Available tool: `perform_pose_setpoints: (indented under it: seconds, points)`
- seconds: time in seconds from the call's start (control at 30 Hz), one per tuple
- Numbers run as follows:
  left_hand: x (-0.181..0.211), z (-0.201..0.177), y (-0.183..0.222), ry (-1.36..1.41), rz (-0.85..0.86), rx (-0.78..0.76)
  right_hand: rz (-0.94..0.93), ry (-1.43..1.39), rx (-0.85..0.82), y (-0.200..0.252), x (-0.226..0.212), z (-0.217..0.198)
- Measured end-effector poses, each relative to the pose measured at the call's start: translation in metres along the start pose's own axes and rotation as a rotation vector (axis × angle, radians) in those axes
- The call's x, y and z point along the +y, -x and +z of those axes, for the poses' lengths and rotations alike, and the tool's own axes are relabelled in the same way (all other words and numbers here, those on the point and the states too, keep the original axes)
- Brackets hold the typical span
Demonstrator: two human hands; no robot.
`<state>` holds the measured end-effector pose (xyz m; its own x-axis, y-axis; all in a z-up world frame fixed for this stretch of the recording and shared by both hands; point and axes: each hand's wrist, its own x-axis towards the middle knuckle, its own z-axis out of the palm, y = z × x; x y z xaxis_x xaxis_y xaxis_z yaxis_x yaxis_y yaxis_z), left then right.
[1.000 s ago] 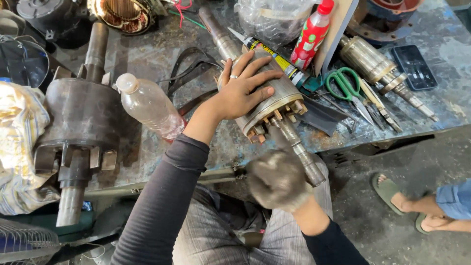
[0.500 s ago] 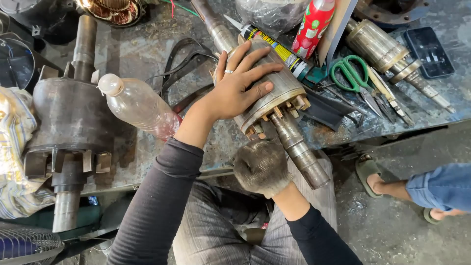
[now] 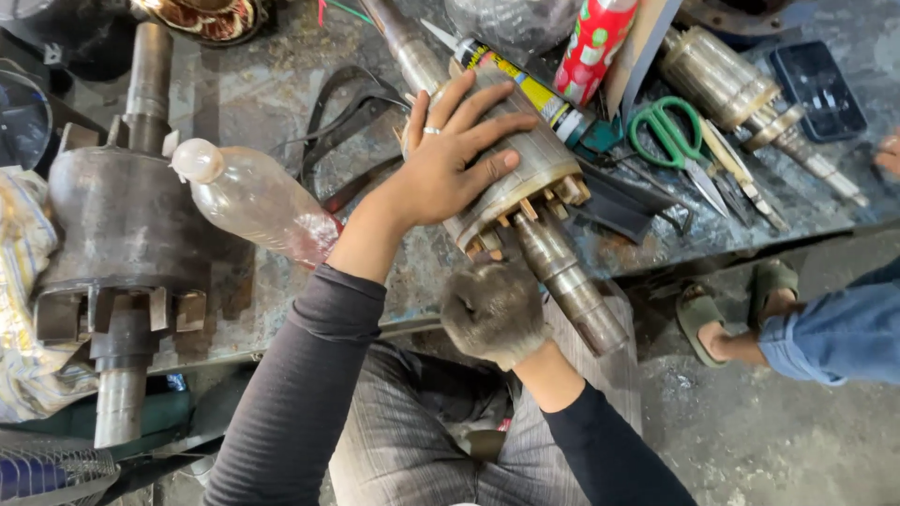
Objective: Cleaning a motor shaft on a workbench using a liquid solvent and a gloved hand to wipe away grime.
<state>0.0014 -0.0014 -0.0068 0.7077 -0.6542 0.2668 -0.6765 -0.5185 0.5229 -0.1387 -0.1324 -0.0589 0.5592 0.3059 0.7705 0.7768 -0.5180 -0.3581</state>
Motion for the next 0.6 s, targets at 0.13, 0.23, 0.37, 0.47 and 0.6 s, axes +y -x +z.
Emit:
perform_pose_setpoints:
  seconds: [0.13,0.23,0.37,0.47,0.6]
  points:
    - [0.002,-0.002,0.001,0.001,-0.046,0.017,-0.031,-0.050,0.013,-0.013,-0.015,-0.008]
    - [0.001,-0.005,-0.001,0.001,-0.048,0.025,0.037,-0.050,0.002,-0.026,-0.025,-0.020]
    - [-0.001,0.001,0.001,-0.009,-0.035,0.036,0.027,-0.100,-0.019,-0.029,-0.023,-0.019]
    - [0.001,0.001,0.002,-0.014,-0.068,0.037,-0.027,-0.144,0.029,-0.026,-0.010,-0.016]
    - [-0.004,0.002,0.001,-0.013,-0.010,0.040,-0.087,-0.227,0.085,0.010,0.012,0.005]
